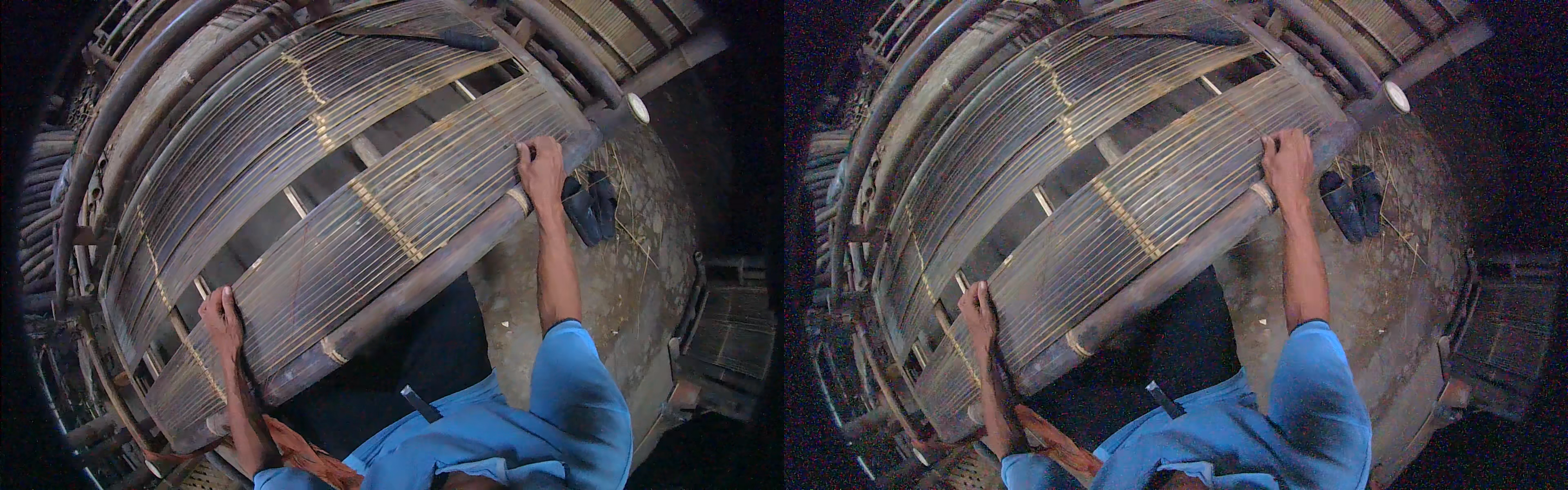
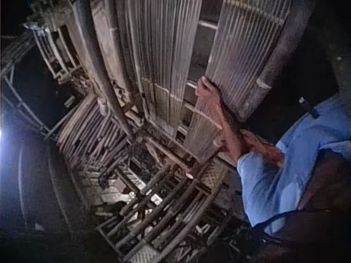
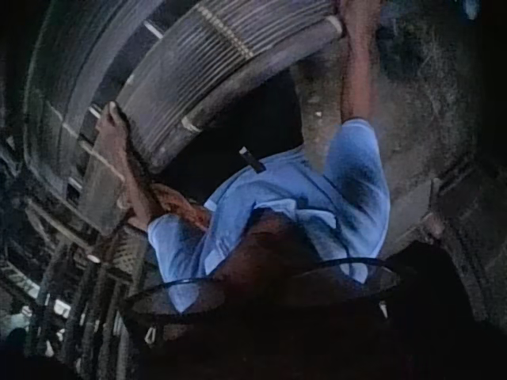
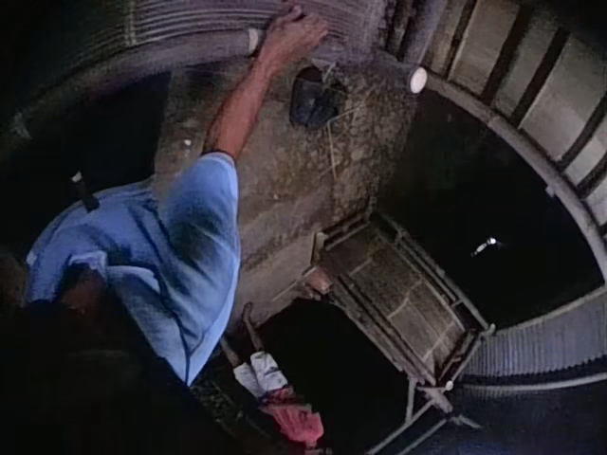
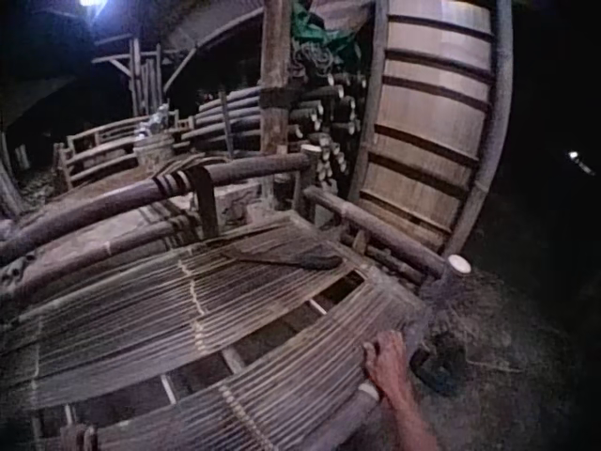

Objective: The person is weaving a bamboo mat by hand, threading thin red strings between bamboo slats on a large frame and pushing the slats together.

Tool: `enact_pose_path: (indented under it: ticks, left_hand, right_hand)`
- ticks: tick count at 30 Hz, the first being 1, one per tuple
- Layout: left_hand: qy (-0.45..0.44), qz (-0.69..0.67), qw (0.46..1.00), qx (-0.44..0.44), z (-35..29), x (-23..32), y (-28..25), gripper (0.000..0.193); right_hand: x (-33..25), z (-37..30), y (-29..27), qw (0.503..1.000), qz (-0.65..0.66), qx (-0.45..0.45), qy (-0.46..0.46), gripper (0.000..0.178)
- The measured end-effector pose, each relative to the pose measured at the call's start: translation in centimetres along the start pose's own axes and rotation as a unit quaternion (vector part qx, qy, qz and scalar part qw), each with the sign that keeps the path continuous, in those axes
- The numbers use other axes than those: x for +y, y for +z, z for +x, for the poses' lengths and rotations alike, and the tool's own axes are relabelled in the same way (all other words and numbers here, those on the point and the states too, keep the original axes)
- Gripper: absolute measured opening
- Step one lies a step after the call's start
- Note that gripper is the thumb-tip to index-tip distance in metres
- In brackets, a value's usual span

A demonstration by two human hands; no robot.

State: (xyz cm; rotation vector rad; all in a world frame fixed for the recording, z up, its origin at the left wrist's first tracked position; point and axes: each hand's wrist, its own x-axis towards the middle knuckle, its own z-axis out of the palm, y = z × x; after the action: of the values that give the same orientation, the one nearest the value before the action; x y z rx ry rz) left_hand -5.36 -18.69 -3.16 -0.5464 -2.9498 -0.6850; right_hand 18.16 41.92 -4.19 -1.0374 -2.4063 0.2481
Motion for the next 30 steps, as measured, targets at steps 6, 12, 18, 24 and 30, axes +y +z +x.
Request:
enact_pose_path:
  ticks: [6,12,18,24,30]
  left_hand:
    - [-0.063,-0.061,0.993,-0.080,1.1,-0.7,0.7,0.026]
    - [0.157,-0.062,0.981,0.098,0.1,11.2,1.2,0.025]
    - [0.320,-0.476,0.765,-0.292,0.6,33.4,3.4,0.037]
    - [0.193,-0.389,0.864,-0.256,5.9,32.2,1.3,0.027]
    - [0.025,-0.450,0.881,-0.144,9.5,29.6,9.6,0.015]
  right_hand:
    - [0.2,-0.6,0.2,0.991,-0.034,0.093,-0.091,0.027]
    - [-9.0,-6.4,-4.2,0.972,0.150,-0.172,-0.060,0.029]
    - [-14.5,-9.7,-13.6,0.873,0.304,-0.229,-0.305,0.022]
    - [-10.1,0.1,-12.9,0.837,0.444,-0.292,-0.134,0.026]
    - [-2.5,11.6,-3.3,0.922,0.285,-0.255,-0.058,0.040]
